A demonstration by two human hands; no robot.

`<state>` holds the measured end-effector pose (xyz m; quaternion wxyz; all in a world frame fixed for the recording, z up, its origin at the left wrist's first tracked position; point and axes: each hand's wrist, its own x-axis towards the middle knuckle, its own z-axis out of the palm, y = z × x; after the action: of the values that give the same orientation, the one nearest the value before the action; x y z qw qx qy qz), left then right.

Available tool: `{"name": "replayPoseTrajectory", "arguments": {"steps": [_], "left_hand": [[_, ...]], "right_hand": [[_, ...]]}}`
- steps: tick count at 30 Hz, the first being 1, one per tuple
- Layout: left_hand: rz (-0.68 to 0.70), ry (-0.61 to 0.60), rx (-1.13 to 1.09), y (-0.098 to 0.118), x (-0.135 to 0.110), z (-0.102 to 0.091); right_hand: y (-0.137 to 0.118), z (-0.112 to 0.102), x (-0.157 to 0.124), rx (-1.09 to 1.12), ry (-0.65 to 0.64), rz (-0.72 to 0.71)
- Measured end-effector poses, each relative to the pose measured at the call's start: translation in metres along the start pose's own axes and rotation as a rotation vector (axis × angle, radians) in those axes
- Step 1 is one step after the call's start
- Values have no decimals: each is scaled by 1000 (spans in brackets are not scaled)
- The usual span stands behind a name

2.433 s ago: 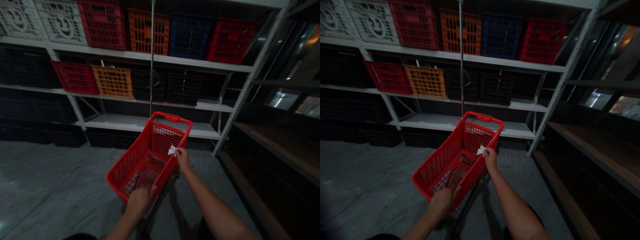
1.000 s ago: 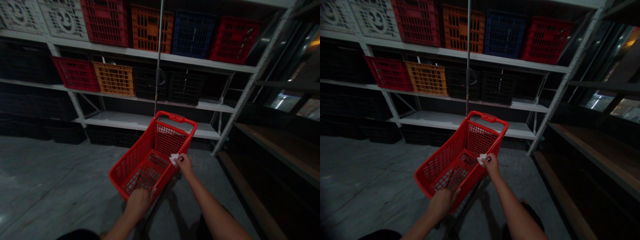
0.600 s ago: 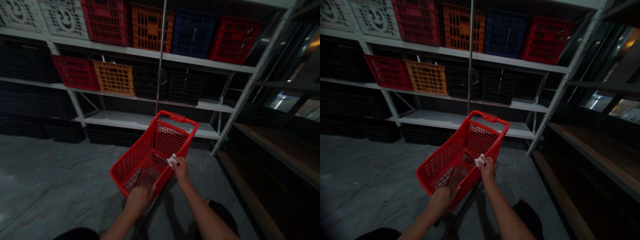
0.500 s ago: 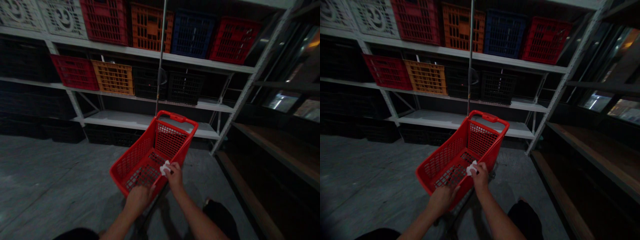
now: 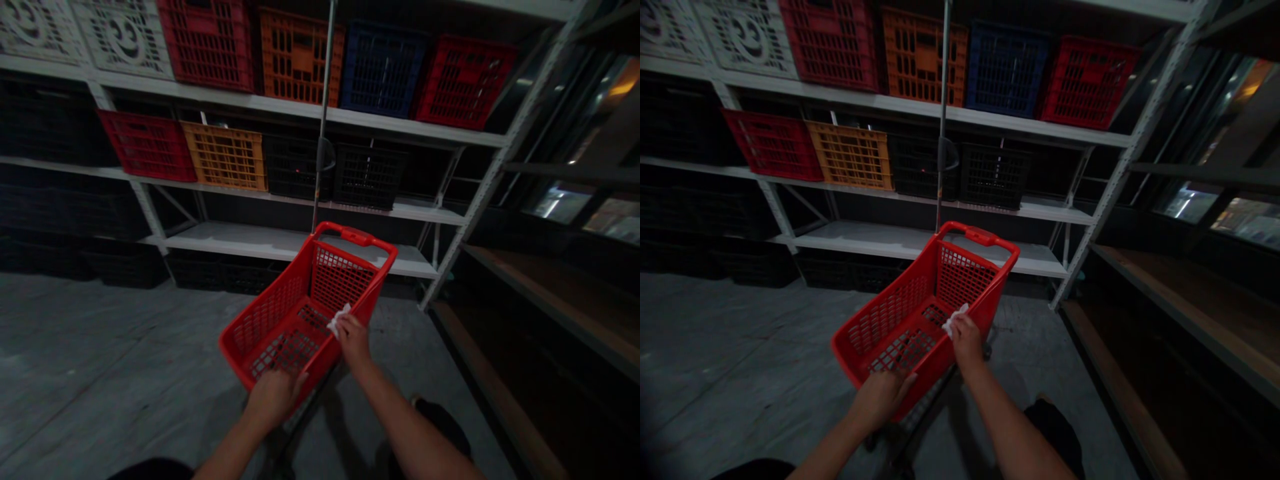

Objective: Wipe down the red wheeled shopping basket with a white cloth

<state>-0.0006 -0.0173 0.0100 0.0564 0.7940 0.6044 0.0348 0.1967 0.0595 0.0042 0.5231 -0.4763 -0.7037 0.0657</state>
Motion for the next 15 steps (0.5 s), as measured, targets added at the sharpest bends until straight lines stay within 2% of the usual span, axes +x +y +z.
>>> {"name": "replayPoseTrajectory", "arguments": {"steps": [3, 6, 10, 13, 15], "left_hand": [[19, -23, -16, -6, 0, -2], [33, -22, -16, -15, 0, -2], [54, -15, 18, -27, 1, 2], [63, -22, 12, -36, 4, 4], [60, -33, 10, -41, 6, 5]], "right_hand": [[-32, 22, -41, 63, -154, -56], [-38, 27, -51, 76, -246, -152], [2, 3, -10, -29, -220, -198], [37, -24, 29, -99, -99, -106], [46, -34, 42, -118, -21, -44]]}}
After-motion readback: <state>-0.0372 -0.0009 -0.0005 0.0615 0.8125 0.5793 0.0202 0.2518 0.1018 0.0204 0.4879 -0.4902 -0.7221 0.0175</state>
